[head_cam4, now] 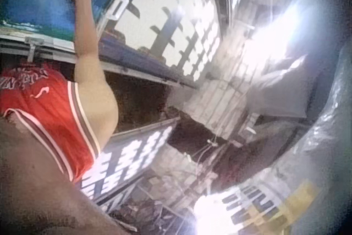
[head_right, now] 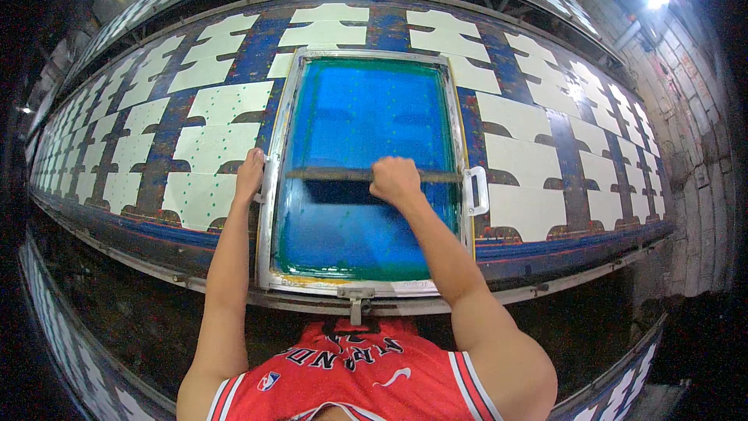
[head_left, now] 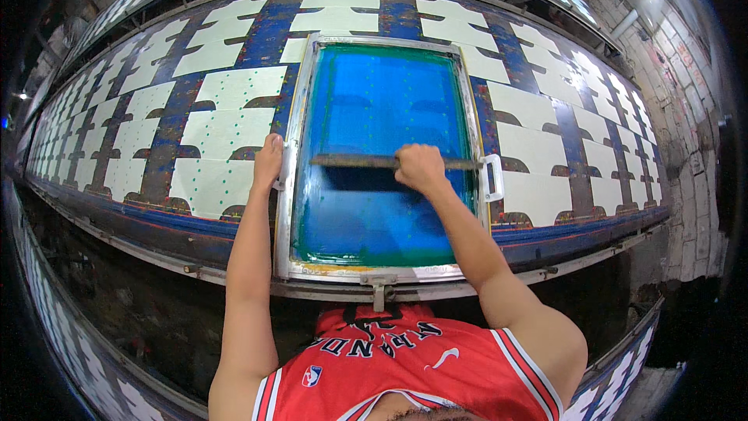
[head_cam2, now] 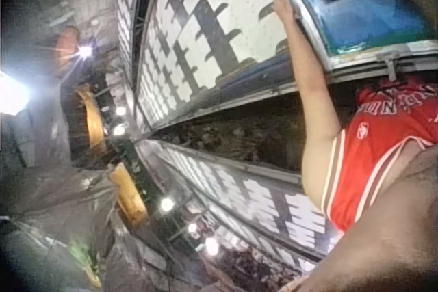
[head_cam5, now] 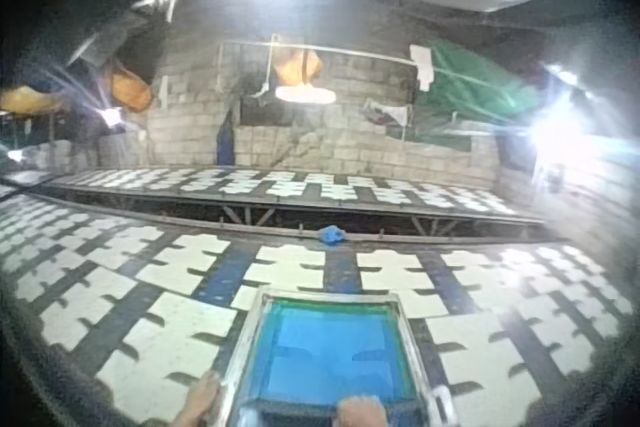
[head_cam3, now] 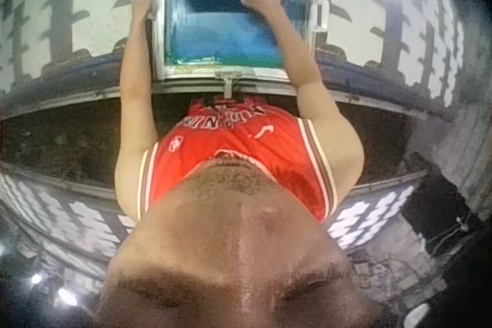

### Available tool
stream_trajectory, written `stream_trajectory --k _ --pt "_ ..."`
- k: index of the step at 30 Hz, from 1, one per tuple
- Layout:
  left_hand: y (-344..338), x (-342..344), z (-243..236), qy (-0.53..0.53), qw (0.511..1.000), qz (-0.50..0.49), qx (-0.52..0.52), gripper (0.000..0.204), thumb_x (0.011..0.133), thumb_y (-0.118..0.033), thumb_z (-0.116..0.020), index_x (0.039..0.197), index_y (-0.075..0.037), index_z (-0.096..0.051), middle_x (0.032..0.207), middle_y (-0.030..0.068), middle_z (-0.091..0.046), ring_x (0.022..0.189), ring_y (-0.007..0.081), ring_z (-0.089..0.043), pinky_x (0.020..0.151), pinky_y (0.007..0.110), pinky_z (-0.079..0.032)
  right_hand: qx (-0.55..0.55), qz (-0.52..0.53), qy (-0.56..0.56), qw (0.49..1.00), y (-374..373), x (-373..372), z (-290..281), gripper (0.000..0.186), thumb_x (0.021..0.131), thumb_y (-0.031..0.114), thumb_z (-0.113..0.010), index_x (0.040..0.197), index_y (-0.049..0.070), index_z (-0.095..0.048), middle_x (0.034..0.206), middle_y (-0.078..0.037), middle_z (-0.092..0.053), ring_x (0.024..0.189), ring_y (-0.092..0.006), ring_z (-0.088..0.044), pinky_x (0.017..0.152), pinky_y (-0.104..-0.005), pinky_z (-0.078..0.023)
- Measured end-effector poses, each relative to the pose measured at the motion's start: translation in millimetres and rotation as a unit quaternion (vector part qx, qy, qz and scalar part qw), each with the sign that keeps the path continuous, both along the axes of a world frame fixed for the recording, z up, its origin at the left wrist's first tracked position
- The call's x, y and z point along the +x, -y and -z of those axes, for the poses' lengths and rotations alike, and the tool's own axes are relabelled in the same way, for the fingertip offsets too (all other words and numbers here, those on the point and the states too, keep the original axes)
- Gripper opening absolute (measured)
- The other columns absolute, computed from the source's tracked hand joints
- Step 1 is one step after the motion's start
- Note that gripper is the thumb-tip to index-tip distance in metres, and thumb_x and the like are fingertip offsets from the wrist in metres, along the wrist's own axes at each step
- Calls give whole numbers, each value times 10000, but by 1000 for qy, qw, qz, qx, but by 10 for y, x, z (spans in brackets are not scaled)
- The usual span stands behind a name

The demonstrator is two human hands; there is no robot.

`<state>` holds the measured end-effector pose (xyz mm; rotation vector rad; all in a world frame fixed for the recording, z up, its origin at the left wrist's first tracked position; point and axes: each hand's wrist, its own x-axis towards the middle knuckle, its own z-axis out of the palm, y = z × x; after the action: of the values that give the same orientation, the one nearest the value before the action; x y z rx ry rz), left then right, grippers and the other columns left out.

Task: The person uses a squeegee to spread blue ink across a screen printing frame placed over a patterned surface. They repeatedly pull the squeegee across the screen to transfer ink through the mesh onto the underlying material.

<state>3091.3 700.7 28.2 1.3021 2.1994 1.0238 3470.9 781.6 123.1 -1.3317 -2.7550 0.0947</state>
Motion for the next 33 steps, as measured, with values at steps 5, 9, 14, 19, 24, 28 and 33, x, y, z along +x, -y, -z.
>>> stream_trajectory --k 5,9,14,19,24,28,33 --pt "-26 -14 57 -18 1000 7 4 485 1072 -477 -411 1316 -94 -581 1129 288 -706 1092 512 -648 941 542 -501 -23 3 7 1000 1105 233 -41 221 702 225 -685 861 81 -739 884 -123 -707 811 -340 -721 694 -505 -578" --pt "-49 -24 63 -38 999 17 1 439 1068 -429 -417 1319 -101 -567 1148 298 -695 1103 518 -640 954 560 -491 -37 15 5 999 1800 330 -44 276 685 235 -721 918 88 -724 918 -93 -697 871 -296 -721 720 -462 -586" --pt "-86 -41 79 -36 999 18 -23 391 1068 -383 -424 1337 -124 -541 1167 299 -688 1117 520 -634 969 563 -483 -36 18 -40 998 2389 429 -19 303 662 194 -774 920 60 -687 949 -92 -685 920 -276 -708 766 -419 -591" --pt "-95 -61 97 -53 998 21 -42 372 1067 -367 -427 1340 -134 -526 1160 297 -688 1112 513 -637 971 559 -479 -3 2 -80 997 2623 492 39 358 647 152 -770 971 48 -660 977 -91 -669 964 -274 -692 803 -407 -586" --pt "-100 -73 83 -43 998 31 -28 376 1054 -339 -437 1360 -135 -514 1171 309 -683 1125 509 -636 985 553 -472 -20 -15 -62 998 2663 521 -22 401 647 121 -758 1025 37 -653 1015 -100 -665 1023 -277 -680 832 -405 -581" --pt "-114 -90 105 -34 998 38 -45 385 1039 -292 -453 1391 -139 -491 1182 322 -677 1132 506 -637 998 547 -467 -66 -53 -51 995 2643 607 -192 502 658 108 -731 1142 -4 -657 1116 -147 -678 1081 -324 -672 894 -430 -569" --pt "-117 -82 98 -48 997 37 -52 418 1008 -219 -469 1421 -156 -474 1155 321 -686 1070 492 -668 946 540 -503 -247 -49 -132 959 2224 1021 -354 694 678 154 -691 1339 -40 -615 1383 -274 -606 1270 -392 -608 1091 -445 -483"
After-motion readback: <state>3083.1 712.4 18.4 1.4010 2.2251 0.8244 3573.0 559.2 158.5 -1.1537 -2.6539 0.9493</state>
